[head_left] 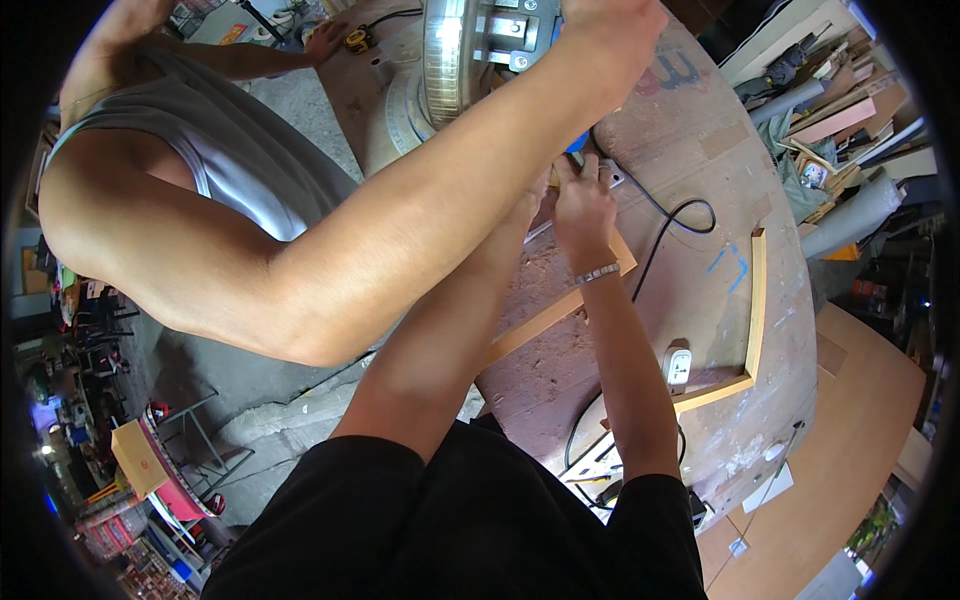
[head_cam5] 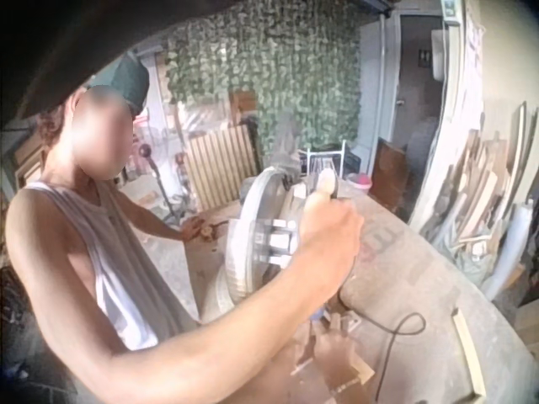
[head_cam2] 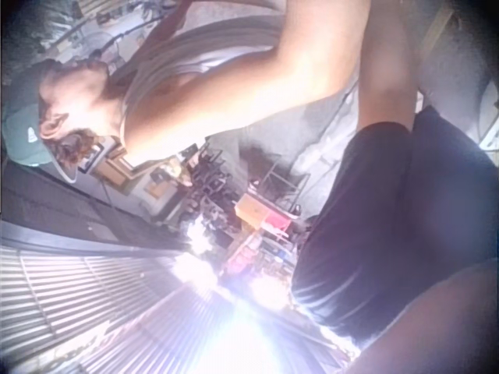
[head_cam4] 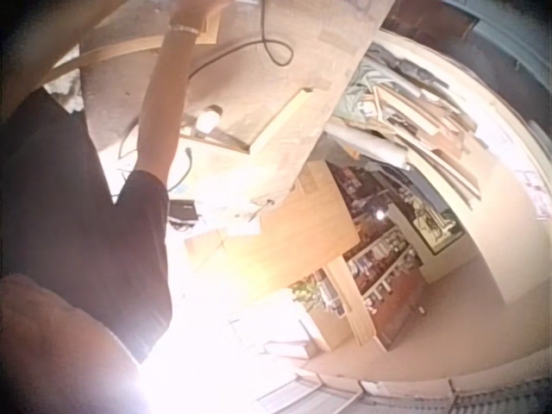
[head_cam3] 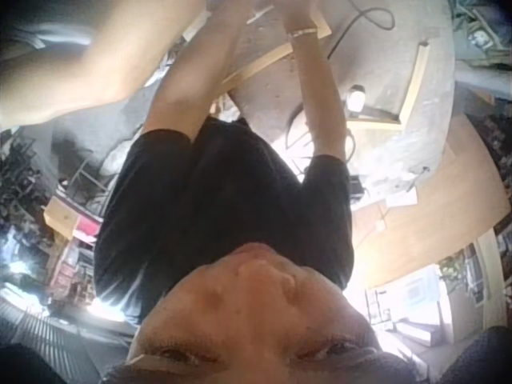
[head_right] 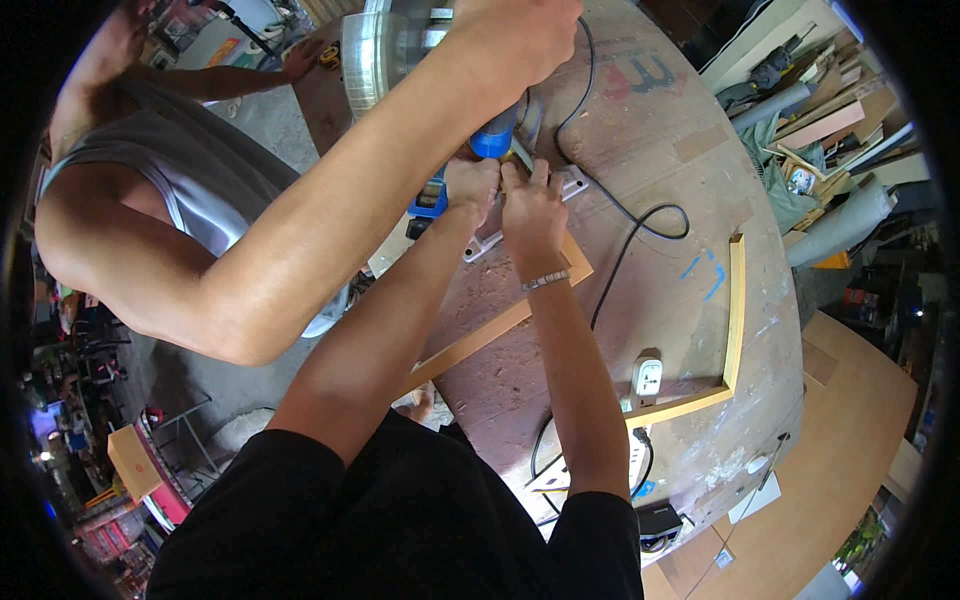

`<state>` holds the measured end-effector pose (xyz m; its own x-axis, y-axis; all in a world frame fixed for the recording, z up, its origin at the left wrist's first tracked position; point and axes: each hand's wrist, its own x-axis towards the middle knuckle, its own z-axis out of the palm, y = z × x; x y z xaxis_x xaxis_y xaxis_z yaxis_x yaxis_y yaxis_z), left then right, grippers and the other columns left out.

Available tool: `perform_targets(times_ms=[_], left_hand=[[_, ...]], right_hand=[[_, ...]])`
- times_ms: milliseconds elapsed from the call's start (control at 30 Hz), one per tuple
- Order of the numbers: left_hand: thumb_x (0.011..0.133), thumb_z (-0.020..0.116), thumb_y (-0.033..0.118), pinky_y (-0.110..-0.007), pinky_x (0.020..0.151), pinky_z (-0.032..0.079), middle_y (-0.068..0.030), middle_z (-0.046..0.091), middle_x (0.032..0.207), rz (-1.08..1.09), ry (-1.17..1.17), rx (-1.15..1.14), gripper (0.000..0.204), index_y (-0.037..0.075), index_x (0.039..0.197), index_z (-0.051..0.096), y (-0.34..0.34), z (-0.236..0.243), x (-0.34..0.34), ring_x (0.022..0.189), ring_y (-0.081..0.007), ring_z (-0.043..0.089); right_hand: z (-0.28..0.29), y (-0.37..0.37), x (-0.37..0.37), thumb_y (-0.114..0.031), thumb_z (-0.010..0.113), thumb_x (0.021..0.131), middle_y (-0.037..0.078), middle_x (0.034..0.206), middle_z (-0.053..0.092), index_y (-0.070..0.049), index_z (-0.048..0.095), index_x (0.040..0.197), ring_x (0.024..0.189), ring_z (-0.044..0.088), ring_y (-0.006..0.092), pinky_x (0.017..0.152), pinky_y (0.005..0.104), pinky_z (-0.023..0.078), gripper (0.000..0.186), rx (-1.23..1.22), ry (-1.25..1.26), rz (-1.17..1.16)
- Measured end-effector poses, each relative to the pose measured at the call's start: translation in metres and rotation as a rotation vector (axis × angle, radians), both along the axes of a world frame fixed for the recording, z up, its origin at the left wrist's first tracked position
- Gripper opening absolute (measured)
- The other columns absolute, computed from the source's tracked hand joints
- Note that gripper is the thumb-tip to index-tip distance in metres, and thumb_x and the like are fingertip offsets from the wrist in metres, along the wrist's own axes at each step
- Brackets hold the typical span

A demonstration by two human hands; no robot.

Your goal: The person uses a miter saw to cut a wooden frame piece, aligns it, and makes a cut. They then inspect the cut piece and repeat the process with another frame piece, checking alignment and fit between cuts.

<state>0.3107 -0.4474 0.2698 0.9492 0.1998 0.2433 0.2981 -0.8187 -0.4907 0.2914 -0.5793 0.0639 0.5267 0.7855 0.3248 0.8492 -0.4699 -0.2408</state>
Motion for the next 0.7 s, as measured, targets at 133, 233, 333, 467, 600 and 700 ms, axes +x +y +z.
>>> perform_targets(times_ms=[133,233,333,467,600,700], left_hand=[[0.094,0.062,0.026,-0.042,0.092,0.048,-0.0031,0.078,0.090,0.006,0.111,0.247,0.023,0.018,0.085,0.082,0.001,0.002,-0.003,0.090,-0.0173,0.073],[0.095,0.062,0.026,-0.047,0.100,0.041,-0.0017,0.078,0.090,-0.049,0.093,0.190,0.023,0.019,0.088,0.082,-0.002,0.005,-0.010,0.092,-0.0168,0.073],[0.096,0.061,0.029,-0.052,0.107,0.034,-0.0015,0.078,0.092,-0.039,0.076,0.056,0.024,0.020,0.091,0.083,-0.006,0.008,-0.010,0.095,-0.0168,0.072],[0.096,0.060,0.031,-0.055,0.107,0.033,-0.0015,0.078,0.096,-0.025,0.151,0.079,0.025,0.021,0.094,0.083,-0.011,0.012,-0.014,0.100,-0.0168,0.071],[0.098,0.058,0.032,-0.056,0.109,0.033,-0.0034,0.078,0.097,0.034,0.044,0.227,0.028,0.019,0.097,0.082,0.002,-0.014,0.004,0.103,-0.0186,0.070],[0.100,0.055,0.036,-0.055,0.111,0.034,-0.0064,0.078,0.101,0.077,0.013,0.269,0.033,0.017,0.102,0.081,0.009,-0.033,0.018,0.108,-0.0206,0.069]], right_hand=[[0.001,0.001,-0.001,-0.008,0.062,0.088,0.015,0.111,0.055,-0.015,0.065,0.116,0.103,0.062,0.0401,0.073,0.0454,0.062,0.029,-0.021,0.001,0.011],[0.002,0.001,-0.001,-0.008,0.062,0.088,0.016,0.111,0.055,-0.015,0.064,0.115,0.103,0.062,0.0402,0.073,0.0458,0.062,0.028,-0.018,-0.019,0.020],[0.001,-0.001,0.000,-0.007,0.062,0.087,0.016,0.111,0.055,-0.014,0.062,0.115,0.103,0.062,0.0402,0.074,0.0461,0.062,0.028,-0.026,-0.007,0.022],[0.000,-0.002,0.001,-0.008,0.062,0.088,0.016,0.112,0.055,-0.015,0.063,0.116,0.104,0.061,0.0409,0.074,0.0462,0.062,0.029,-0.046,0.017,0.017],[0.001,0.000,0.000,-0.010,0.059,0.090,0.017,0.114,0.055,-0.015,0.064,0.118,0.106,0.061,0.0417,0.075,0.0478,0.061,0.030,-0.014,0.008,0.026],[-0.011,-0.001,0.002,-0.011,0.057,0.091,0.017,0.116,0.054,-0.014,0.065,0.120,0.108,0.060,0.0425,0.077,0.0498,0.060,0.031,0.016,-0.041,0.039]])
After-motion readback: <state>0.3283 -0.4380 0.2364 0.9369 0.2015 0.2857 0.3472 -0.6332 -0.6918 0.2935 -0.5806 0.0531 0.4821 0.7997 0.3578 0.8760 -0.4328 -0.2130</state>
